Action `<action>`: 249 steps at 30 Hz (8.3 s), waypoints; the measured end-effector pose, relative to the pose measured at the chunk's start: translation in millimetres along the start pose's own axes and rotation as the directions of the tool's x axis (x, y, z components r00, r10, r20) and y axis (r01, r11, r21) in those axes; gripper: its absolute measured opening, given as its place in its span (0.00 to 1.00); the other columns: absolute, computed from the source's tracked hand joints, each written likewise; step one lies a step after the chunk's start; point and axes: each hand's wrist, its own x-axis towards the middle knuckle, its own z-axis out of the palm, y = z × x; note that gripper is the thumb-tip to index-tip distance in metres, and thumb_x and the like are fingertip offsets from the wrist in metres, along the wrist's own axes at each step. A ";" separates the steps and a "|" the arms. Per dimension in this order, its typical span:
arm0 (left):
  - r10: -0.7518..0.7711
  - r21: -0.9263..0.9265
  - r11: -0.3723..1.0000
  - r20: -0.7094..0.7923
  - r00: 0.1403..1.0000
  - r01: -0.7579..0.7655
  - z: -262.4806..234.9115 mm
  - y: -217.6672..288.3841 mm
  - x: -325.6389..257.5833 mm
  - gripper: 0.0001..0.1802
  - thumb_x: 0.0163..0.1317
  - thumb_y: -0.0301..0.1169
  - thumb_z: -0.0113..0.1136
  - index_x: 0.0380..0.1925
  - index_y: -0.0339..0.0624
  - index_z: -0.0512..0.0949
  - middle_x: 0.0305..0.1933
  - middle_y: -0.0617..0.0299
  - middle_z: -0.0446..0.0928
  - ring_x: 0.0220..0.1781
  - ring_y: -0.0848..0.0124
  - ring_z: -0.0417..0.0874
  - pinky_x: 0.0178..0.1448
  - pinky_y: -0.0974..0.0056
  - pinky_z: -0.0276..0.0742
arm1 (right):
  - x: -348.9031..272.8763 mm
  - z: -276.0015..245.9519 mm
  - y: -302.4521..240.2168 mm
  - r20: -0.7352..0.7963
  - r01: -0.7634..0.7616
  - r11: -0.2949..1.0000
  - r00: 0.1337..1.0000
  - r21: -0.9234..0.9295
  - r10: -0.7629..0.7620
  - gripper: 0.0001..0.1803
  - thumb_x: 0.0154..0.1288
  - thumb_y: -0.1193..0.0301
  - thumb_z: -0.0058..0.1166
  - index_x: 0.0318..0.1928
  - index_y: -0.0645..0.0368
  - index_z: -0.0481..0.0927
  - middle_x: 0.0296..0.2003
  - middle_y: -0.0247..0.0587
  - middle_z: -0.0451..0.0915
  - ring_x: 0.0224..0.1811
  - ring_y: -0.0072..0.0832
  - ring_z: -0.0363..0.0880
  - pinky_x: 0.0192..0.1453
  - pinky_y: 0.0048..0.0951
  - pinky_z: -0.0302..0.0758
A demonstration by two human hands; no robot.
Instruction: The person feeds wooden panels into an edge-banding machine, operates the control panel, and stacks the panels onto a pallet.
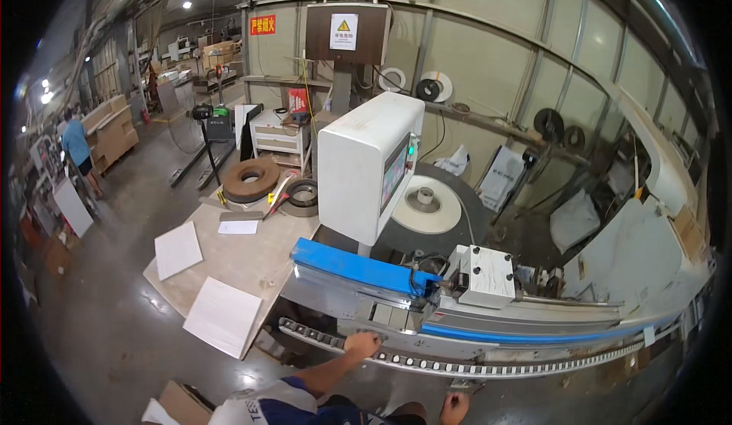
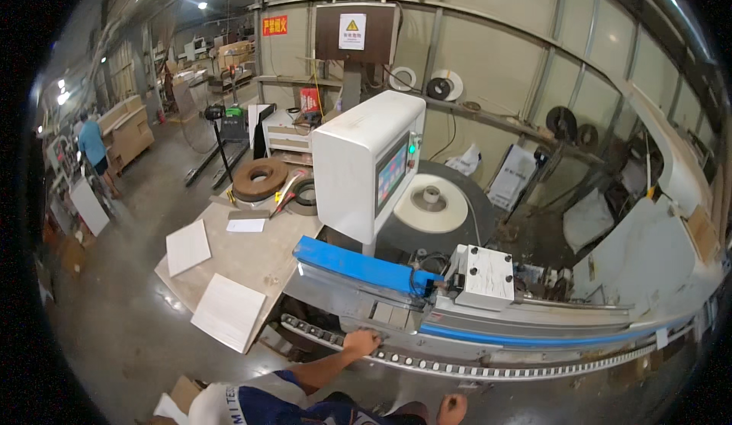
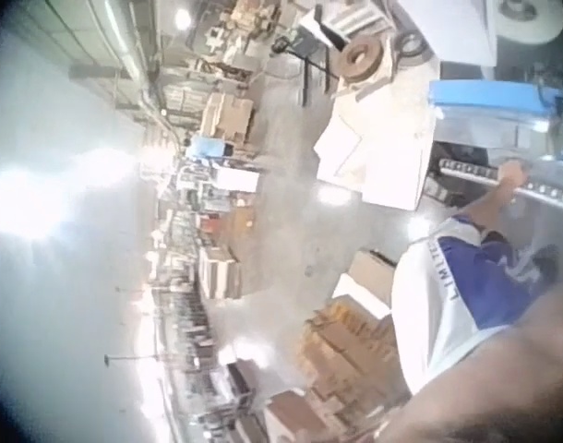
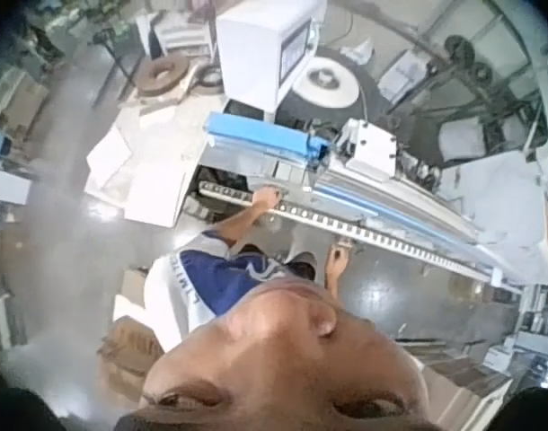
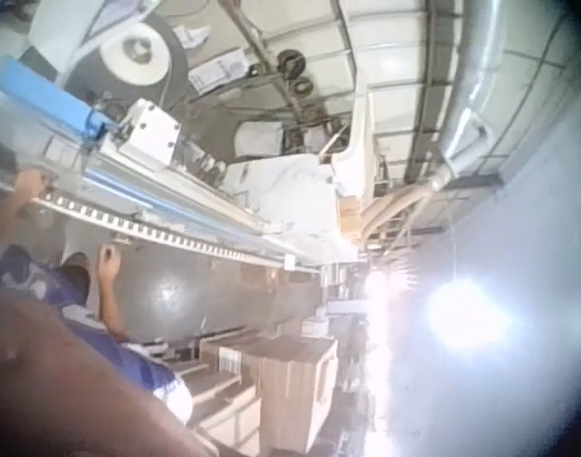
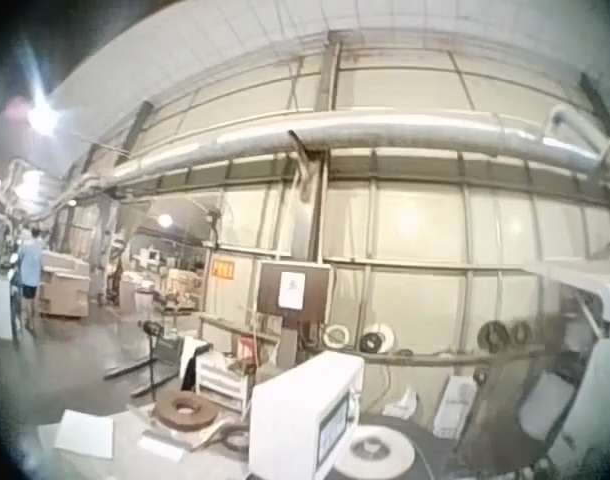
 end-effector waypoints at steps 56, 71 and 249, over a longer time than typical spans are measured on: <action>-0.131 -0.047 0.991 -0.442 0.887 0.123 47.8 -53.2 -110.3 0.49 0.70 0.68 0.46 0.76 0.39 0.62 0.84 0.47 0.56 0.89 0.47 0.38 0.88 0.37 0.28 | 158.2 119.2 -27.6 0.825 0.635 0.627 0.565 -0.451 0.022 0.33 0.58 0.43 0.71 0.52 0.56 0.85 0.52 0.49 0.84 0.58 0.48 0.80 0.64 0.48 0.74; 0.069 0.146 0.989 -0.346 0.936 -0.019 4.2 -58.4 -93.4 0.37 0.74 0.64 0.45 0.65 0.47 0.77 0.72 0.54 0.73 0.82 0.50 0.62 0.85 0.32 0.38 | 98.5 100.5 -44.5 0.482 0.550 0.667 0.819 -0.504 -0.311 0.48 0.42 0.32 0.74 0.57 0.52 0.86 0.58 0.51 0.83 0.70 0.53 0.70 0.79 0.58 0.55; 0.293 0.294 0.918 -0.048 0.955 -0.267 -14.2 -91.0 -15.0 0.20 0.74 0.47 0.52 0.32 0.45 0.83 0.30 0.49 0.85 0.31 0.43 0.85 0.33 0.41 0.75 | 77.5 105.2 -78.5 0.327 0.261 0.717 0.944 -0.647 -0.049 0.39 0.35 0.46 0.82 0.50 0.44 0.83 0.53 0.36 0.77 0.67 0.42 0.69 0.83 0.51 0.52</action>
